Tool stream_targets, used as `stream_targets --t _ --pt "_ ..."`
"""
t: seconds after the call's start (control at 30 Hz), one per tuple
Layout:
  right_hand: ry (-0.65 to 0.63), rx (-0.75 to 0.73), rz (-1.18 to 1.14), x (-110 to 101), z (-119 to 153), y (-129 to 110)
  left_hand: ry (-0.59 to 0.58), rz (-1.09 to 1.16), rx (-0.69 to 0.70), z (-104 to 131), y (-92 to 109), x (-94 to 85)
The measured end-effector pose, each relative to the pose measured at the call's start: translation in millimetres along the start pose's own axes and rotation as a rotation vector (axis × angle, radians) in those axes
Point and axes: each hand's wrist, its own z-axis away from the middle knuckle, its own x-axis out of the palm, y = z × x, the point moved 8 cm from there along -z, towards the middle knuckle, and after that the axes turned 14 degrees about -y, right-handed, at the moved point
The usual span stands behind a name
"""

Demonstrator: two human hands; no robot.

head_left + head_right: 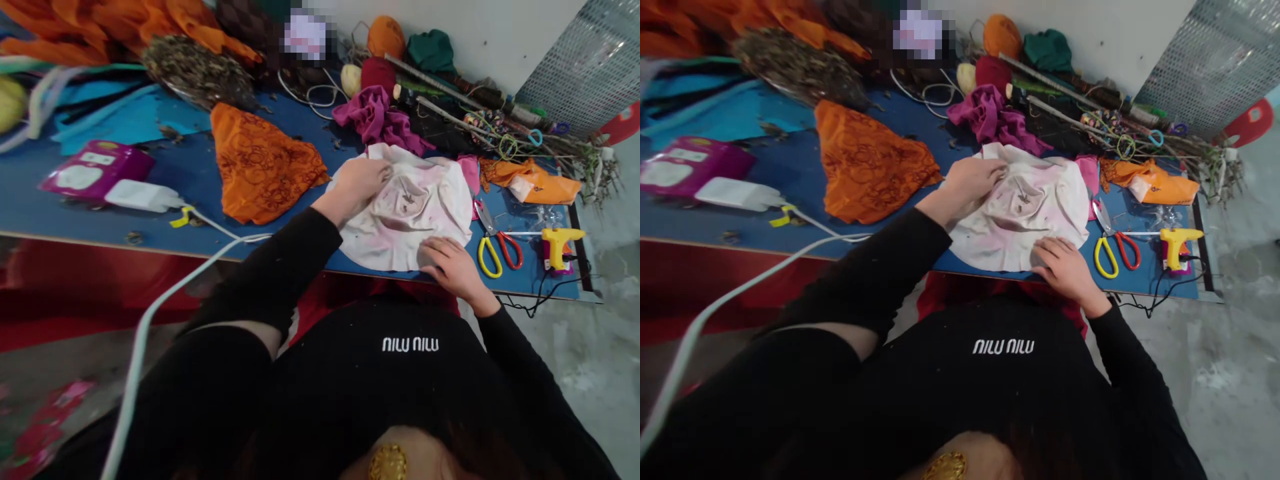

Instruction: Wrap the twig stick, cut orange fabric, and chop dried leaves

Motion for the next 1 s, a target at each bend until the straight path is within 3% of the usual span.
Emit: stream_targets --t 0.1,0.13,0.2,0.3,0.37,0.57,0.73,0.87,1.0 --pt "0.209 0.387 0.004 -24 49 51 0.142 0.48 0.044 11 -9 -8.9" --pt "0.24 0.548 0.036 -32 66 70 0.126 0.683 0.056 15 -8 -6.8" --pt "0.171 0.762 0.103 -38 89 100 -0.024 1.066 0.07 23 5 5.8" --pt "0.026 0.812 0.164 -35 96 115 -0.252 1.444 0.059 30 38 24.4" --pt "-0.011 0.801 0.177 -32 94 114 -0.263 1.575 0.023 29 51 31.9" --pt "-0.067 0.81 0.16 -34 86 111 -0.237 1.731 -0.102 23 51 57.9" --pt "-0.046 0.866 0.099 -38 88 118 -0.229 1.685 0.041 21 47 51.5" --pt "-0.001 0.867 0.063 -36 87 113 -0.23 1.647 0.06 22 50 48.8" --pt "-0.041 0.9 0.092 -36 83 108 -0.292 1.671 0.083 21 54 54.8"
